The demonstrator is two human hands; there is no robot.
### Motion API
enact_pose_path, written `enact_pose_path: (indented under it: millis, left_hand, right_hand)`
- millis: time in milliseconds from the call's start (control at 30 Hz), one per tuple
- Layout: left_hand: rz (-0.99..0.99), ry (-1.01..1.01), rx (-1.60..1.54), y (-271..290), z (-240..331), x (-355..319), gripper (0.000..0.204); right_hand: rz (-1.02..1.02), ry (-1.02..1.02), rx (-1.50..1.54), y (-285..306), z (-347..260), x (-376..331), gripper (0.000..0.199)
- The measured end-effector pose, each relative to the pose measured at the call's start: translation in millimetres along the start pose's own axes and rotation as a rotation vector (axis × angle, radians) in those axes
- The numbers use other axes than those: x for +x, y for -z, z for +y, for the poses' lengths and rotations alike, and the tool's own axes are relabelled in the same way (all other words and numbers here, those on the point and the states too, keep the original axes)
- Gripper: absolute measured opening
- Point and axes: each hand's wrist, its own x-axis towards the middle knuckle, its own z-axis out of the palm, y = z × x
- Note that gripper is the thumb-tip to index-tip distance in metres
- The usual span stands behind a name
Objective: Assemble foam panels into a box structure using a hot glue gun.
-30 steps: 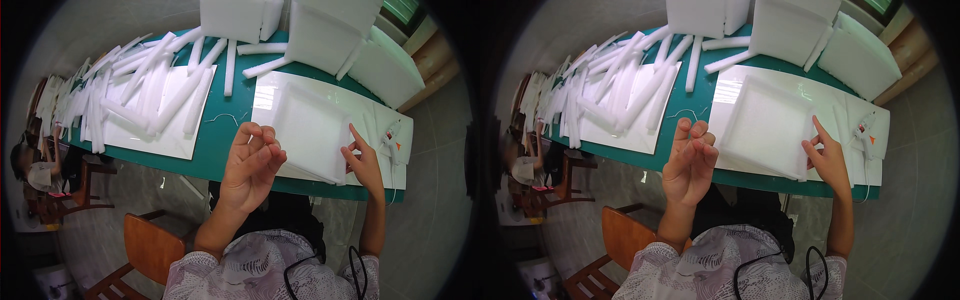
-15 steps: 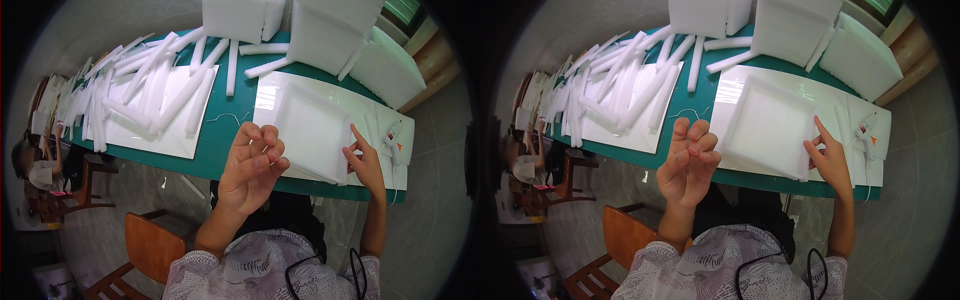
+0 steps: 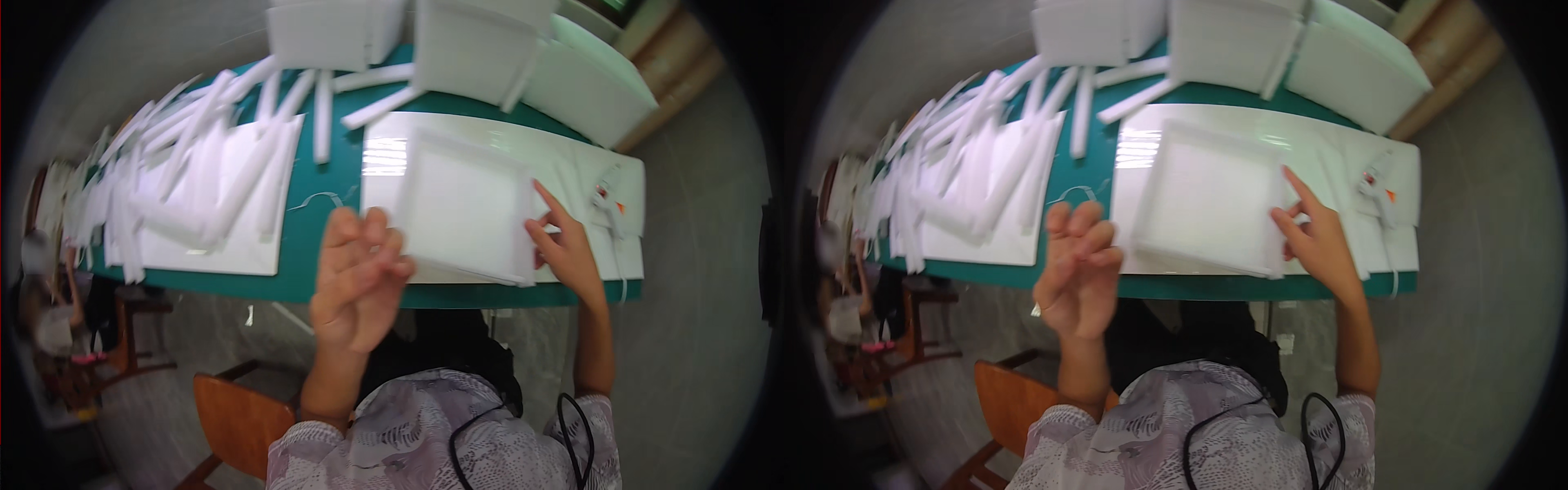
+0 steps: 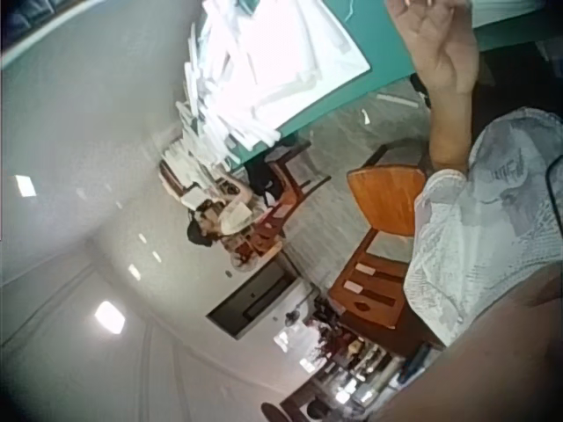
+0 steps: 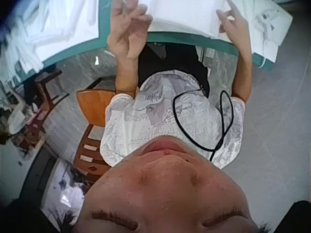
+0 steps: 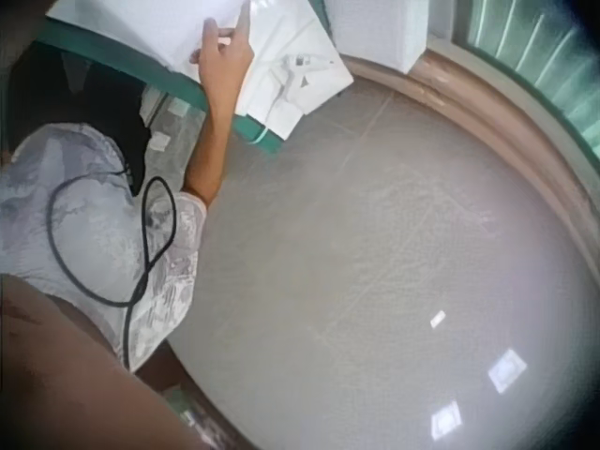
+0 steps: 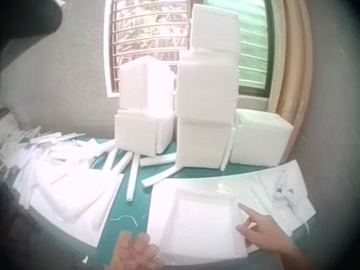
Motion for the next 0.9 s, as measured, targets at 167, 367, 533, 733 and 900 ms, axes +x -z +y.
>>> enact_pose_path:
  millis: [167,367,533,733,900]
  left_hand:
    - [0.011,0.011,0.087,8.8,-3.7,-6.9,0.034]
    - [0.024,0.068,0.123,11.0,-25.0,-12.8,0.033]
    - [0.008,0.11,0.144,4.1,-45.7,-15.3,0.031]
    - [-0.034,0.104,0.214,3.5,-56.1,-16.0,0.031]
    - [-0.041,0.096,0.237,9.1,-58.8,-16.7,0.031]
  right_hand:
    - [0.097,-0.054,-0.053,6.2,-11.8,-10.0,0.054]
    - [0.244,0.081,-0.081,6.7,-10.2,-29.5,0.034]
    - [0.082,0.383,-0.041,-12.7,-56.3,-65.6,0.025]
    - [0.0,0.556,-0.044,-30.7,-70.4,-69.6,0.028]
    - [0.102,0.64,-0.051,-38.0,-66.2,-68.4,0.018]
